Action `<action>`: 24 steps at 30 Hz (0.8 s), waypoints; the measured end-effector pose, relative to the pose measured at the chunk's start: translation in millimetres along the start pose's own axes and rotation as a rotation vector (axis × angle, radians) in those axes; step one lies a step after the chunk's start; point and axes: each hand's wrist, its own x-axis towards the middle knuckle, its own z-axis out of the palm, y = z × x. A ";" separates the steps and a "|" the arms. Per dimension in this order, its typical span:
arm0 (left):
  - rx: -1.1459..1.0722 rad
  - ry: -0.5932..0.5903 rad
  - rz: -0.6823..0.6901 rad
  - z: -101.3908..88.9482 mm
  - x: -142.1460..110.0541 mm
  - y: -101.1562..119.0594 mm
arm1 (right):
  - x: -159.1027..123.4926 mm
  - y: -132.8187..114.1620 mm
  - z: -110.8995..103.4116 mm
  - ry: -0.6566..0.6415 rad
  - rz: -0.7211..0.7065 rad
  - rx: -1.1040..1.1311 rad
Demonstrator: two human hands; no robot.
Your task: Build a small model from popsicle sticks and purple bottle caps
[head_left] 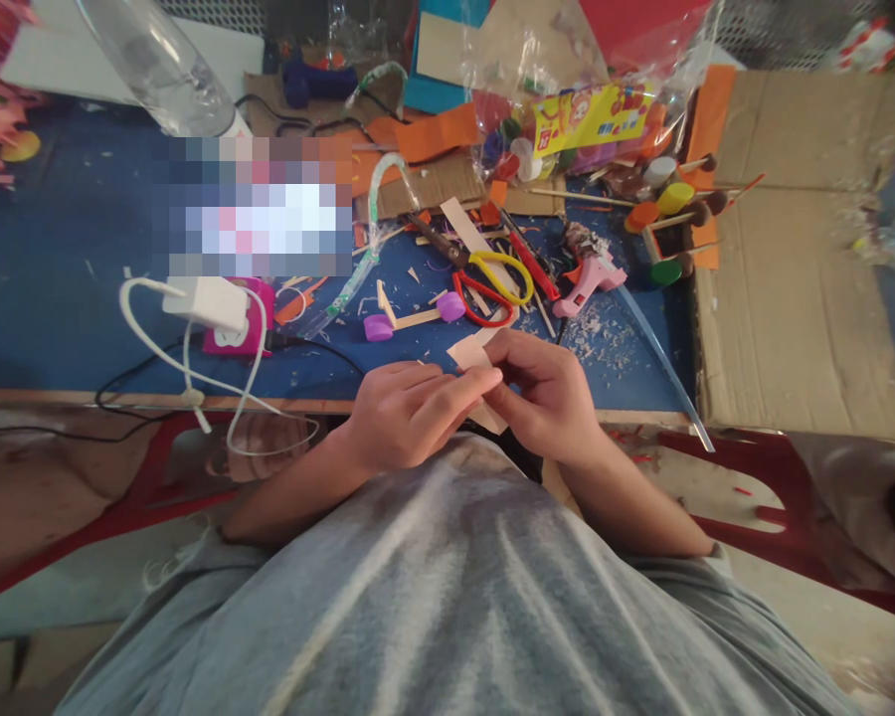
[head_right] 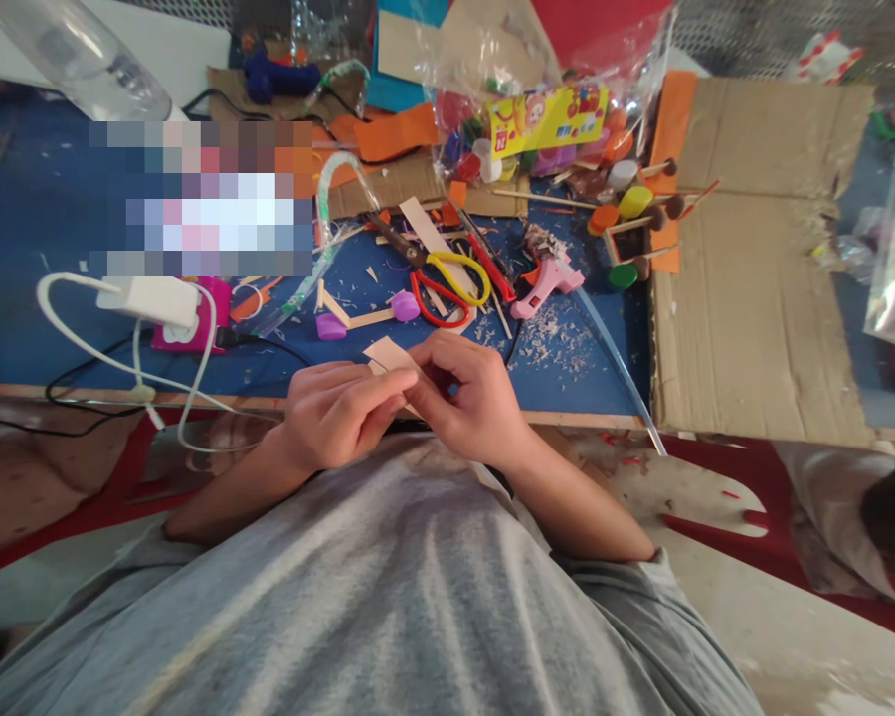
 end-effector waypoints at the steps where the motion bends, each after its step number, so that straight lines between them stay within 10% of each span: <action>1: 0.012 -0.026 -0.002 -0.2 -0.6 -0.1 | 0.1 -0.2 0.2 -0.001 -0.009 0.005; 24: -0.335 0.117 -0.222 -7.2 -11.0 2.3 | 0.5 -3.0 -1.3 0.035 0.034 -0.006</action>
